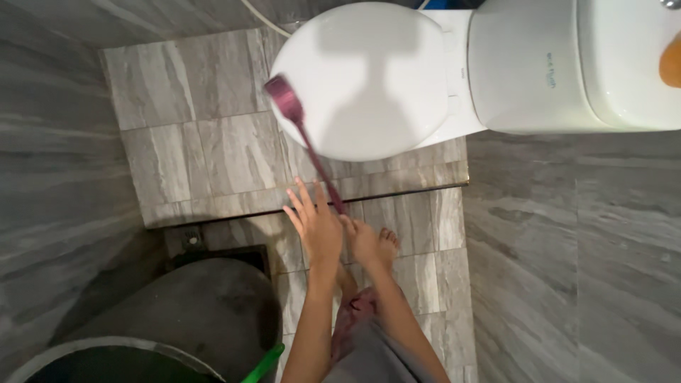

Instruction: The person scrubs the exterior and interior of a toilet using a long-handled brush, pours cleaning liquid from a bottle onto the toilet, and rinses the area by scooping water from a basin with a plastic dipper.

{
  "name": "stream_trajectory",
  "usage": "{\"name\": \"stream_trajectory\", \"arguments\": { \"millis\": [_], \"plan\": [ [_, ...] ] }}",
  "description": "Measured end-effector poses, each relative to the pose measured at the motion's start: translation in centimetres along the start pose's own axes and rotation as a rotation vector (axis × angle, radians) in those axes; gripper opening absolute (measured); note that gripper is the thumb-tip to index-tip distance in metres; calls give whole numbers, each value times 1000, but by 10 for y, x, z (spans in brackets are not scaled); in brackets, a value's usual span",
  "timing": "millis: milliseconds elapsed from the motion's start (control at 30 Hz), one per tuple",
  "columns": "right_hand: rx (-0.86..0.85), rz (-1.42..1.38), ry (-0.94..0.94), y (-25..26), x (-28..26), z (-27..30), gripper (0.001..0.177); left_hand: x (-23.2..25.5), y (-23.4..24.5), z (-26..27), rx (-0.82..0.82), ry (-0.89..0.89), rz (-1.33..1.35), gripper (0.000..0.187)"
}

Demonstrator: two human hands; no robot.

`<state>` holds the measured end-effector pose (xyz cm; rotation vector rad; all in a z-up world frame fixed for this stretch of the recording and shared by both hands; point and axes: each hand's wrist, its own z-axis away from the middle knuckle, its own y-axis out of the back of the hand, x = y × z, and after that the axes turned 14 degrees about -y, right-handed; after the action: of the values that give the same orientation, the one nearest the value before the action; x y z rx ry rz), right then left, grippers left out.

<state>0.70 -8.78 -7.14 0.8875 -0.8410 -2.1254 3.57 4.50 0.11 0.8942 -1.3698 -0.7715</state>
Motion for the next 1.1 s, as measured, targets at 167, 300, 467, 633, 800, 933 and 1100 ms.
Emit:
{"name": "stream_trajectory", "arguments": {
  "millis": [167,300,467,633,800,933,1100],
  "plan": [
    [-163,-396,-299,26,-21,-42,71,-9,11,-1,-3,4,-12,75],
    [-233,-453,-220,17,-30,-55,73,-11,11,-2,-10,21,29,75],
    [-135,45,-157,3,-9,-2,61,-5,2,-6,-20,34,28,77],
    [-155,-256,-47,-2,-41,-98,69,-2,-2,-3,-17,-1,-19,80],
    [-66,-211,17,-9,-23,-86,70,-1,1,-6,-31,29,-3,82],
    [-188,-80,-229,-3,28,-33,68,1,-1,-6,-3,-5,-1,80],
    [-169,-277,-116,18,-19,-120,77,8,-20,-6,-20,-28,-12,82]
  ]
}}
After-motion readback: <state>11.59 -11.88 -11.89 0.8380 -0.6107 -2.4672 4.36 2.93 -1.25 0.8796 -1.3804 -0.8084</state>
